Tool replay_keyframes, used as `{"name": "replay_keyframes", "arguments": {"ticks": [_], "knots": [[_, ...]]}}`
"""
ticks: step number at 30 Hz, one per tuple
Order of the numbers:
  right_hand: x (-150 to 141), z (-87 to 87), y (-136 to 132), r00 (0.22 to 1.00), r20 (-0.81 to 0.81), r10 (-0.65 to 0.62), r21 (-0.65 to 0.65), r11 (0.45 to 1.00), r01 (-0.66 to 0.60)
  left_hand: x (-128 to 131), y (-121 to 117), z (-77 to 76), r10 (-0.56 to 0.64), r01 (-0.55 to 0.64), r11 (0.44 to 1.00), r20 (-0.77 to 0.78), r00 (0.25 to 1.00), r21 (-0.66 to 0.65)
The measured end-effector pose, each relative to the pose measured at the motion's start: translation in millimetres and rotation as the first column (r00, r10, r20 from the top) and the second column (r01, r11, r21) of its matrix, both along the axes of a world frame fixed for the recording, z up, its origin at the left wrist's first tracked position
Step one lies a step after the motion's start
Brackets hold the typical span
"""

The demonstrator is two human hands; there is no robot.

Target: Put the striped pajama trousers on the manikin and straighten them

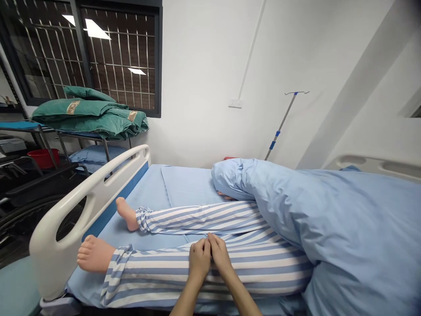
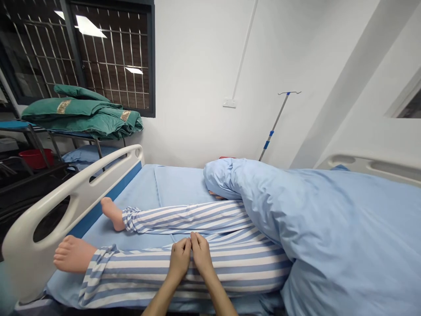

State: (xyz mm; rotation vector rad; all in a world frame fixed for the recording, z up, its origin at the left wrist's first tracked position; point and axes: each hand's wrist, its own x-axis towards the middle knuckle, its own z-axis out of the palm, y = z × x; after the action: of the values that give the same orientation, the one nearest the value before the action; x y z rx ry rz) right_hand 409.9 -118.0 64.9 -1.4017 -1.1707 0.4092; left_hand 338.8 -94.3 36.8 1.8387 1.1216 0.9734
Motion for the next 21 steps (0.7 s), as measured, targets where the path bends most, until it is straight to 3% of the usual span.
{"name": "replay_keyframes", "arguments": {"ticks": [4, 10, 17, 21], "knots": [[21, -4.3, -9, 0.998, 0.055, -0.034, -0.077, 0.996, 0.038, 1, 0, 0.5, -0.016, 0.018, 0.999, -0.045, 0.999, 0.027], [32, -32.1, -12, 0.966, 0.257, -0.028, -0.149, 0.987, 0.068, 3, -2, 0.2, -0.022, 0.023, 0.999, -0.05, 0.999, 0.024], [38, -36.5, -12, 0.995, 0.058, -0.075, -0.076, 0.994, 0.079, 9, 1, 0.6, -0.016, 0.016, 1.0, -0.108, 0.994, 0.001], [41, -35.5, -11, 0.996, -0.024, -0.084, -0.043, 0.996, 0.082, 23, 5, 11.3, -0.048, 0.046, 0.998, -0.071, 0.996, -0.03]]}}
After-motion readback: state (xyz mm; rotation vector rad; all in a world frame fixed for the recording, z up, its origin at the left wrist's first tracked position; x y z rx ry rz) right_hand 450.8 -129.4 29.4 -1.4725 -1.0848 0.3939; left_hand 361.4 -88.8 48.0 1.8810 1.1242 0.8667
